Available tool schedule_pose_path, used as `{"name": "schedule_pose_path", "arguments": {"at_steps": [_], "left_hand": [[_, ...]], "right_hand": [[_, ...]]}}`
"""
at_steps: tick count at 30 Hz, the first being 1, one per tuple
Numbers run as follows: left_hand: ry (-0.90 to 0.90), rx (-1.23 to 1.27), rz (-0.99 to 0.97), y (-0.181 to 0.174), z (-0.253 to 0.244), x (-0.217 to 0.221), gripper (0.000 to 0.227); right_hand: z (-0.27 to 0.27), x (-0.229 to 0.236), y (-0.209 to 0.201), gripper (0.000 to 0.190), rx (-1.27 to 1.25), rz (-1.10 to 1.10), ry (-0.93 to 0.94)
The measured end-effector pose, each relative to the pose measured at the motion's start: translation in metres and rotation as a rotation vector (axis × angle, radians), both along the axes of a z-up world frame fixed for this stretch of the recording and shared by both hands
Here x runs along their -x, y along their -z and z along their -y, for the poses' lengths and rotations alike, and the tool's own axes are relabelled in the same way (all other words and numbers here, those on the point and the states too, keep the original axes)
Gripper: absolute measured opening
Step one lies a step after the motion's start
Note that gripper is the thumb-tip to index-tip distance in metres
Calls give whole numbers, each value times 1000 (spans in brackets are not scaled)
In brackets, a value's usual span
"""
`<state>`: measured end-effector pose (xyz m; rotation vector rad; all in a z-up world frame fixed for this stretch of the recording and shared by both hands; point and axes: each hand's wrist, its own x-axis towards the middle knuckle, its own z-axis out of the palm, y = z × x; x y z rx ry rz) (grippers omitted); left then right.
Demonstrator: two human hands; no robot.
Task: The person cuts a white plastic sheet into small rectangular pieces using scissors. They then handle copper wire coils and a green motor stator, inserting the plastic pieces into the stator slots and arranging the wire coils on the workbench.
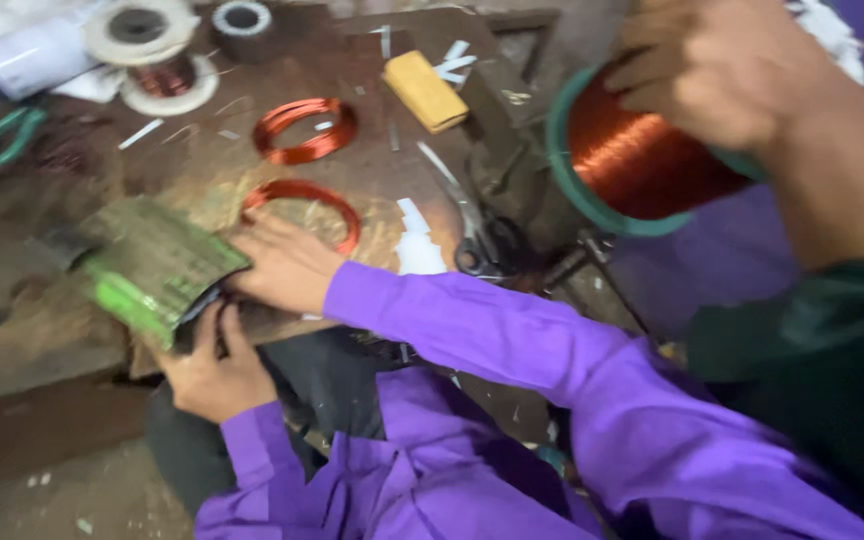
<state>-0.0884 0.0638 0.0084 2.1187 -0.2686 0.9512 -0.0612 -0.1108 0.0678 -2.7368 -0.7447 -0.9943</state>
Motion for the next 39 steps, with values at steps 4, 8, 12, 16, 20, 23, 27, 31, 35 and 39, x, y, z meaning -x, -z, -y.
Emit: {"name": "schedule_pose_path", "arguments": {"at_steps": [4,8,12,16,20,23,27,31,35,39], "left_hand": [[20,29,-77,-25,-6,9,28],[-58,184,-81,-37,5,8,20],[-60,261,51,-28,17,4,21],[-34,286,8,-25,10,8,23],[-76,288,1,-30,18,7,22],[-61,279,-46,-36,15,10,21],[152,342,-38,-44,-10,31,29],[97,520,-103,-43,-28,47,44],[161,522,-169,-36,-21,20,96],[129,416,-298,-33,-6,-5,98]], "right_hand": [[-4,6,-2,24,90,-106,44],[-14,13,-26,18,88,-281,124],[1,21,-26,17,-29,-202,32],[-2,19,-24,22,-39,-233,16],[-13,23,-31,18,-101,-236,84],[-18,30,-41,20,-118,-159,54],[-18,55,-47,25,-317,-134,-65],[-24,66,-29,23,-940,-203,108],[-29,47,-14,55,-1025,-457,123],[-27,27,-26,46,-863,-531,132]]}}
